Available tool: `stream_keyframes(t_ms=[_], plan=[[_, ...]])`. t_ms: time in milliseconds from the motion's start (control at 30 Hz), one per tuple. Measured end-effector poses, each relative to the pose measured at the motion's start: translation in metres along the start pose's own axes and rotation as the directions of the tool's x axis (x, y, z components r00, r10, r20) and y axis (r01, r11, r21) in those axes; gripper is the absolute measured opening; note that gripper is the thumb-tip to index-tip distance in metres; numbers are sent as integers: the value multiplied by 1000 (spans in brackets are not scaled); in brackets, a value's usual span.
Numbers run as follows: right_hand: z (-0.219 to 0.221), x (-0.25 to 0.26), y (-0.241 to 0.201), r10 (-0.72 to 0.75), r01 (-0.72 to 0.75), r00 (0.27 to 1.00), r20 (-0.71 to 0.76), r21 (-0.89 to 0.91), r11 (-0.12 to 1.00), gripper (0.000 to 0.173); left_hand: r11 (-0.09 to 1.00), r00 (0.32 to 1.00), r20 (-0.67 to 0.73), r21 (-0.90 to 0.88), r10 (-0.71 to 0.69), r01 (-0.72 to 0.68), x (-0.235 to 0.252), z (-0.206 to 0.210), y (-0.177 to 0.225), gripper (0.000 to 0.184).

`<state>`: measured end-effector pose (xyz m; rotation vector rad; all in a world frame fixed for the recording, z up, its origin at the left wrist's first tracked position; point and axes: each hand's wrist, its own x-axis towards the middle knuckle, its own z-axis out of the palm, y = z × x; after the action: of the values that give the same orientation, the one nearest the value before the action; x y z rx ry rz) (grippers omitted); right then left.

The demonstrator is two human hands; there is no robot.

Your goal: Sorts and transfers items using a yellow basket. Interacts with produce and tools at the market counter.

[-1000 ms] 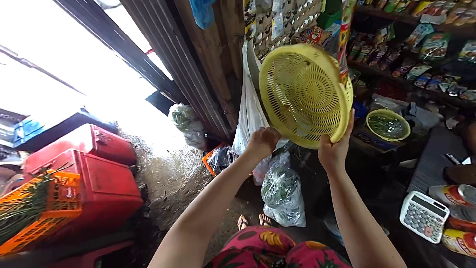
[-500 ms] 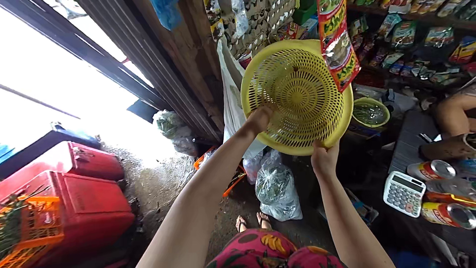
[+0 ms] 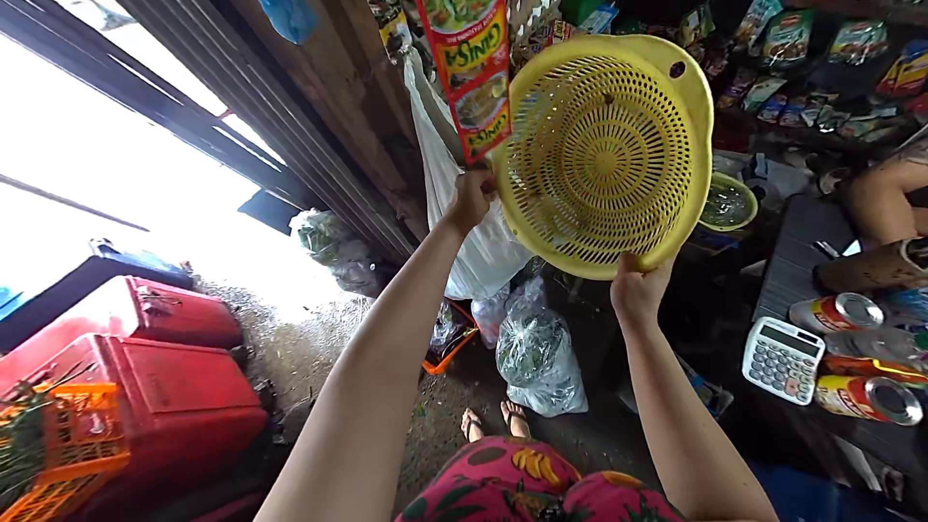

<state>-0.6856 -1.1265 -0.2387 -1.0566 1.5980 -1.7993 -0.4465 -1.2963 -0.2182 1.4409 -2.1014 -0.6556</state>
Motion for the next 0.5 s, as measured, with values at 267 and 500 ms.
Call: stream_keyframes(t_ms=[267, 500], plan=[[10, 9, 4, -234, 232, 972, -15, -102, 967, 84, 819, 976, 198, 572, -86, -44, 8, 8, 4, 34], [41, 18, 4, -266, 297, 947, 179, -177, 939, 90, 926, 987, -24, 349, 162, -144, -23, 13, 4, 19]])
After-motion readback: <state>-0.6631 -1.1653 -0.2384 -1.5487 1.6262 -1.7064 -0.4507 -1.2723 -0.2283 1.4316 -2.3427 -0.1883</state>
